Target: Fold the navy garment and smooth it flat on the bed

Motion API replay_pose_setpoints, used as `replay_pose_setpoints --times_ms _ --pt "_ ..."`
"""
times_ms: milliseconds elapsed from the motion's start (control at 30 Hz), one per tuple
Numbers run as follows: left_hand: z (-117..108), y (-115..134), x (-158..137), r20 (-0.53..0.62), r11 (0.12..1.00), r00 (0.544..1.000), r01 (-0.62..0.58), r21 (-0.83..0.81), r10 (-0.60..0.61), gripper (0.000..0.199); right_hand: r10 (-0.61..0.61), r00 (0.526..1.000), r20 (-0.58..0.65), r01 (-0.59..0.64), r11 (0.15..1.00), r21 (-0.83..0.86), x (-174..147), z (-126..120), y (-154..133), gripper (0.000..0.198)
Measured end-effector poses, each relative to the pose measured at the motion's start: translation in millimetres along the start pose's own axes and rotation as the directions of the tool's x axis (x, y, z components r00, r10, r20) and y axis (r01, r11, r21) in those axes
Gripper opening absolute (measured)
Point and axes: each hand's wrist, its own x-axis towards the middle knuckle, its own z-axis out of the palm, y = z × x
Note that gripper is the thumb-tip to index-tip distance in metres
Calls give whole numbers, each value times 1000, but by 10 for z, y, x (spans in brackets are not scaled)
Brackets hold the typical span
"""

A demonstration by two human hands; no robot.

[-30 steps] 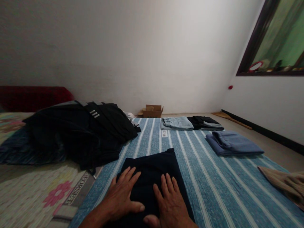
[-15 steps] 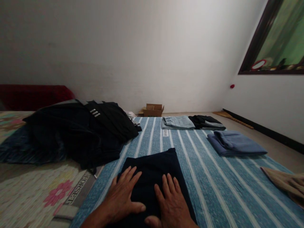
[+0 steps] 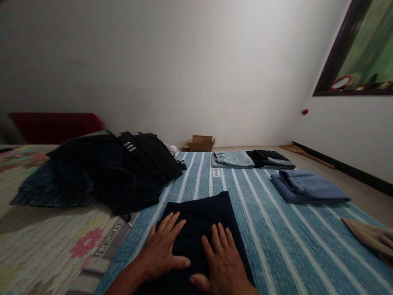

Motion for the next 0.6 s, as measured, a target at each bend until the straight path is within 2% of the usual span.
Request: replay_pose_setpoints --times_ms 67,133,267,400,600 --pt "-10 11 -27 -53 1000 998 -16 26 17 91 -6 1000 -4 6 1000 -6 0 20 10 78" --pt "-9 28 -68 -152 997 988 -29 65 38 84 -5 1000 -1 5 1000 0 4 33 19 78" --pt "54 84 -153 -323 990 941 -58 129 97 59 -4 1000 8 4 1000 15 12 30 22 80" --pt "190 138 -173 -294 983 942 -125 136 160 47 -7 1000 4 6 1000 21 6 10 3 83" --pt "327 94 -147 -220 990 968 -101 97 121 62 -10 999 -41 10 1000 5 13 59 2 90"
